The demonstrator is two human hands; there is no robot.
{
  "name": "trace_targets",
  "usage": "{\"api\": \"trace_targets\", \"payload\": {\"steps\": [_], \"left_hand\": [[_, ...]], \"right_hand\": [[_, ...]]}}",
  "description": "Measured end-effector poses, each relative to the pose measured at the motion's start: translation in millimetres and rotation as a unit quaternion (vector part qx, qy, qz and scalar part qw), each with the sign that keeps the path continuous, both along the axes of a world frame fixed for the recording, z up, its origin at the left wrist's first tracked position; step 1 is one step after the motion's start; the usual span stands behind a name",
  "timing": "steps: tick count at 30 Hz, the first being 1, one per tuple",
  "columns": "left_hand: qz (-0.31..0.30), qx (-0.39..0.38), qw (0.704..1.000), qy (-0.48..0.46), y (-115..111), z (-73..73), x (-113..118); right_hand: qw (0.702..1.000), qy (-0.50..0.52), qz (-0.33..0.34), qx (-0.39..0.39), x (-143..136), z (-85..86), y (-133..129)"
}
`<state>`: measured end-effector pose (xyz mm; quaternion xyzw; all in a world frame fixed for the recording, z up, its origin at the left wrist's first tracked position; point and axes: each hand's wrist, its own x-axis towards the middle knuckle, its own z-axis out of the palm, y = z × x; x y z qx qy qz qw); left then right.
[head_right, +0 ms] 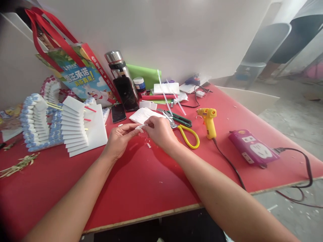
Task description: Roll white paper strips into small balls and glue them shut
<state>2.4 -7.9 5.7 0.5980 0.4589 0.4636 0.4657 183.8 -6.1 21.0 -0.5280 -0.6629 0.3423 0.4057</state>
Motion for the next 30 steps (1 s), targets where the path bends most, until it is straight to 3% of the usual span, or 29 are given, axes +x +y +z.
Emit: {"api": "trace_targets", "payload": {"steps": [14, 19, 25, 30], "left_hand": [[0.026, -0.015, 0.999, -0.026, -2.2, 0.9, 4.4], [0.016, 0.009, 1.0, -0.025, -2.0, 0.5, 4.5], [0.014, 0.052, 0.998, 0.021, -1.9, 2.2, 2.8], [0.02, -0.001, 0.999, -0.038, -1.7, 2.6, 5.0]], "right_hand": [[0.999, 0.023, -0.007, 0.028, -4.6, -0.2, -7.0], [0.99, 0.136, 0.011, -0.021, -6.9, -3.3, -7.4], [0.952, 0.28, 0.043, -0.114, -5.1, -4.9, -2.2], [0.986, 0.161, 0.046, -0.026, -4.4, -6.5, -4.0]]}}
